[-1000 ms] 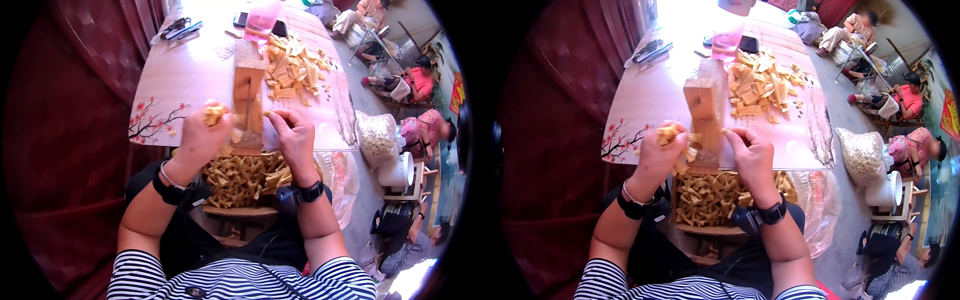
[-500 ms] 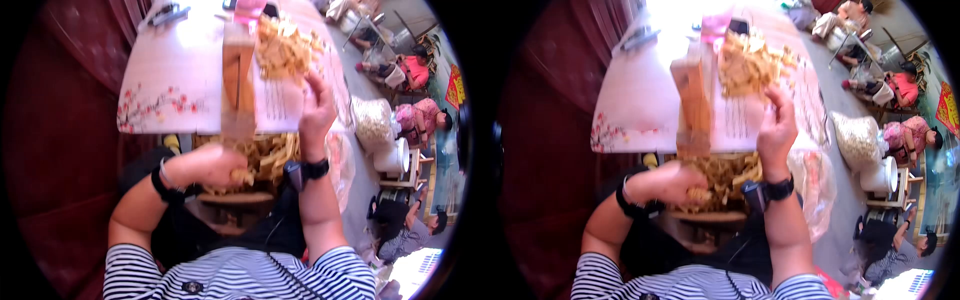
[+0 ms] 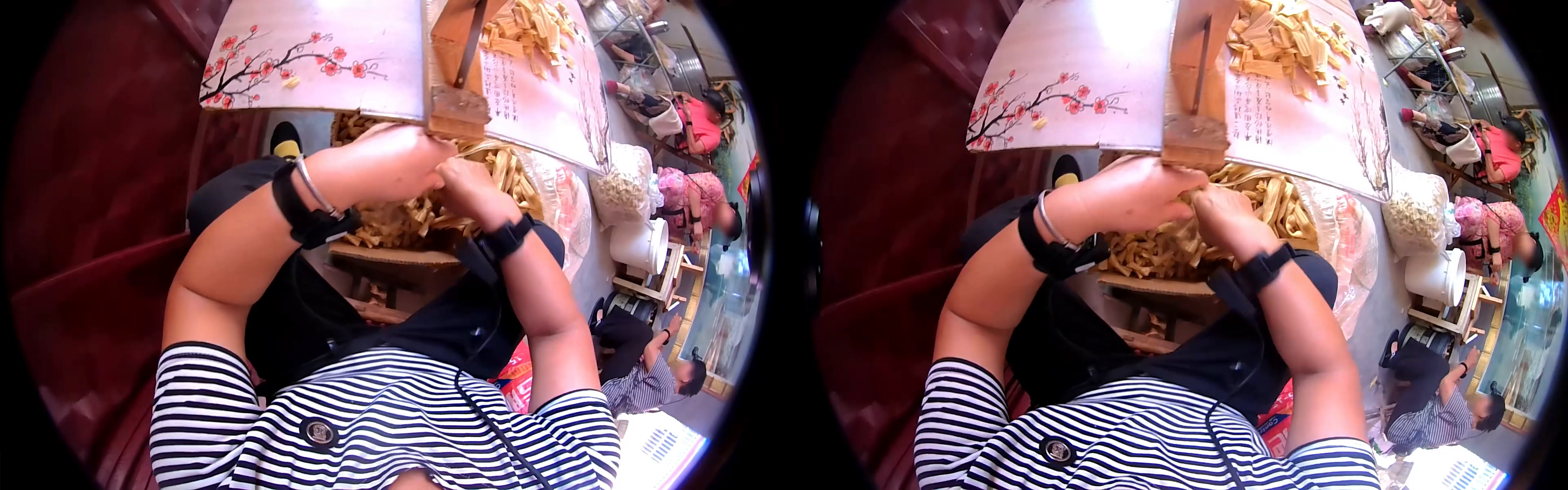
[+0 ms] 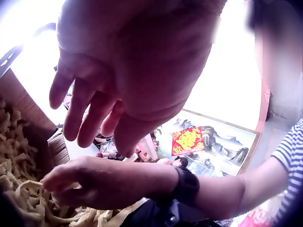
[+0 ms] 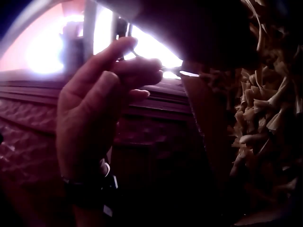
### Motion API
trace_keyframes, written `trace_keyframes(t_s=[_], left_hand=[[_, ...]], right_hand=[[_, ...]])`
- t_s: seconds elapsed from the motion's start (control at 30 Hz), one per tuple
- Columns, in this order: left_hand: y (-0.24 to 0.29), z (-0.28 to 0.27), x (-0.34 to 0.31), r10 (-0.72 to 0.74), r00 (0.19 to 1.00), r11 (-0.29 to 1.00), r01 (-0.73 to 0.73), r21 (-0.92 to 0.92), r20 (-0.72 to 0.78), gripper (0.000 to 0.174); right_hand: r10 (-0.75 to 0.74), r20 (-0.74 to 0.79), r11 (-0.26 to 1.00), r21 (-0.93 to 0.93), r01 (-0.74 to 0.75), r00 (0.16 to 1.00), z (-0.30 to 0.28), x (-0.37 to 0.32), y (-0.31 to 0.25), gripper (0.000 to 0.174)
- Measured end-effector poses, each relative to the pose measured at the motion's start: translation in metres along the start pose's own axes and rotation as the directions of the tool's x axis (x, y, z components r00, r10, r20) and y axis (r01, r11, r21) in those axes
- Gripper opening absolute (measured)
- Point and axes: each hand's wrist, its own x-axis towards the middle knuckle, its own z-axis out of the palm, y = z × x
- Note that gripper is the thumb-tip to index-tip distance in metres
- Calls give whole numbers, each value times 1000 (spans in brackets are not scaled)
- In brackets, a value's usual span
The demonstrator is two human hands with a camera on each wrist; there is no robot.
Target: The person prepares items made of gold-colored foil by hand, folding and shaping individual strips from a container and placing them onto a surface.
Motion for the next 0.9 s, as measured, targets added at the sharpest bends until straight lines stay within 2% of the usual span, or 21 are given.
trace_keyframes(t_s=[0.03,0.1,0.13,0.17,0.2,0.27,0.3,0.4,0.43,0.5,0.53,0.57,0.6,0.67,0.7,0.73,0.77,0.8,0.83,0.87,0.9], left_hand=[[5,0,0,-28,1000,996,28,90,-4,29],[2,-2,2,-58,993,986,41,163,100,26],[2,-3,4,-72,986,979,40,201,153,24],[4,-5,6,-105,956,946,11,325,272,22],[1,-2,4,-81,965,945,-5,327,249,21],[-10,12,-3,-32,979,943,-36,331,200,20],[-14,14,-1,-54,972,943,-25,332,228,25],[-24,15,6,-177,942,923,57,382,287,34],[-28,17,11,-238,918,928,119,352,317,38],[-32,29,9,-36,982,980,-2,201,184,37],[-34,35,9,63,992,988,-77,132,106,37],[-32,42,12,103,990,995,-101,-17,95,35],[-21,41,15,96,987,994,-89,-65,126,34],[3,36,16,84,978,986,-55,-156,189,32],[-4,52,19,181,982,977,-172,-126,63,26],[7,47,17,92,994,976,-78,-202,61,25],[18,42,14,3,998,960,17,-279,70,24],[29,39,10,-87,992,929,112,-353,87,23],[30,36,5,-68,998,952,70,-298,15,22],[27,37,-1,-171,985,920,156,-360,-10,18],[22,36,-6,-157,984,926,115,-359,-89,17]], right_hand=[[7,-83,991,137,5,997,12,10,2,28],[62,-256,919,391,45,965,30,34,12,29],[80,-218,960,278,-17,973,37,45,17,32],[101,-181,985,157,-73,978,43,57,22,35],[127,-146,992,31,-124,981,50,64,26,38],[185,-61,980,-65,-189,981,67,62,25,32],[214,-20,970,-116,-215,977,65,56,19,29],[106,135,987,-139,-87,985,43,38,-2,18],[34,30,998,-54,-33,999,35,26,-7,17],[-76,-184,994,61,89,980,31,4,-9,16],[-37,-205,988,139,66,978,-1,-18,-23,12],[-32,-299,960,255,113,954,-13,-39,-25,11],[-18,-390,917,361,171,921,-21,-60,-21,12],[136,-517,895,430,119,845,-37,-99,-18,9],[203,-526,847,518,122,826,-44,-116,-13,9],[271,-524,789,602,126,808,-50,-132,-10,10],[266,-581,777,602,185,769,-58,-148,-13,10],[250,-684,791,552,263,686,-65,-161,-19,9],[302,-709,781,568,261,638,-69,-173,-22,9],[351,-731,770,581,263,586,-74,-185,-23,9],[356,-801,780,538,319,481,-79,-196,-23,9]])
